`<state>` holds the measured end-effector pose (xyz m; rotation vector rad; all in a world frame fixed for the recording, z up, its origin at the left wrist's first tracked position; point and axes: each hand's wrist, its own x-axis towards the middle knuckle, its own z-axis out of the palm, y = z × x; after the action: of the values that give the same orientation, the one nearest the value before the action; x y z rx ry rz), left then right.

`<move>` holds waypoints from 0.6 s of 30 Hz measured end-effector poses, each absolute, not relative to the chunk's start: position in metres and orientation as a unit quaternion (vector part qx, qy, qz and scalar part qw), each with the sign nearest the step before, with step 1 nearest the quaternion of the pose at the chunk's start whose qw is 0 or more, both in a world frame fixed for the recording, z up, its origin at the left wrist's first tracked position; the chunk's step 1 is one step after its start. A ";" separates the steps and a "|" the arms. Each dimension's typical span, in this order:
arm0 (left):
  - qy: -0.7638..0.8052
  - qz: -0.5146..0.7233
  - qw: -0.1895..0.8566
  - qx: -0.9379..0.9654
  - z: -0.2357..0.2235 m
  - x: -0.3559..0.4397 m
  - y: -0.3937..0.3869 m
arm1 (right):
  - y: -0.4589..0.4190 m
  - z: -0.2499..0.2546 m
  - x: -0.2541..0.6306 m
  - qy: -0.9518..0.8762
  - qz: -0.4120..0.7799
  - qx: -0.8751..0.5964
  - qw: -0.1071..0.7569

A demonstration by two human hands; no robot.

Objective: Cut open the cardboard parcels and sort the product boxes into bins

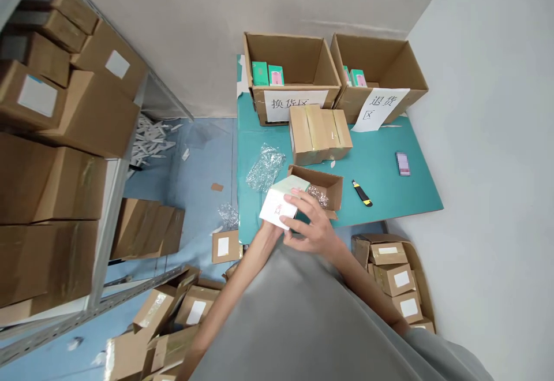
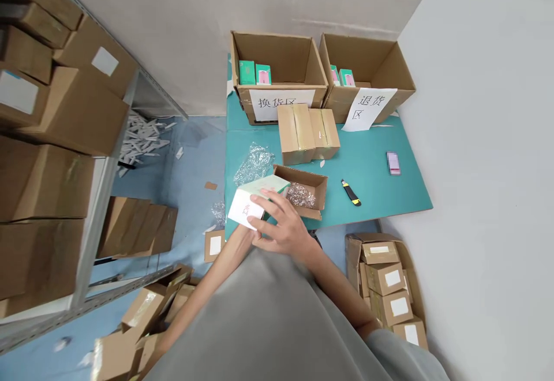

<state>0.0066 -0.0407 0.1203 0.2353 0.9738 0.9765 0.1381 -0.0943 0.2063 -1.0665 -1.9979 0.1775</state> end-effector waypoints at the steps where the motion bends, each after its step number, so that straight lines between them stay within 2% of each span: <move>1: 0.463 0.454 0.756 0.091 0.121 0.010 -0.039 | -0.088 0.208 0.145 -0.777 0.084 -0.436 0.446; 4: 0.484 0.459 0.742 0.059 0.125 0.019 -0.039 | -0.058 0.214 0.176 -0.678 0.139 -0.488 0.532; 9: 0.493 0.470 0.712 0.172 0.146 0.030 -0.039 | 0.002 0.212 0.248 -0.476 0.273 -0.555 0.626; 14: 0.484 0.484 0.619 0.385 0.190 0.051 -0.013 | 0.034 0.198 0.290 -0.359 0.407 -0.586 0.602; 18: 0.444 0.508 0.551 0.491 0.226 0.081 0.028 | 0.031 0.179 0.293 -0.287 0.540 -0.595 0.521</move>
<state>0.0810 0.0283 0.2264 1.1609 1.0512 1.2006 0.2931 0.0305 0.1793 -1.4270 -0.6874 1.2949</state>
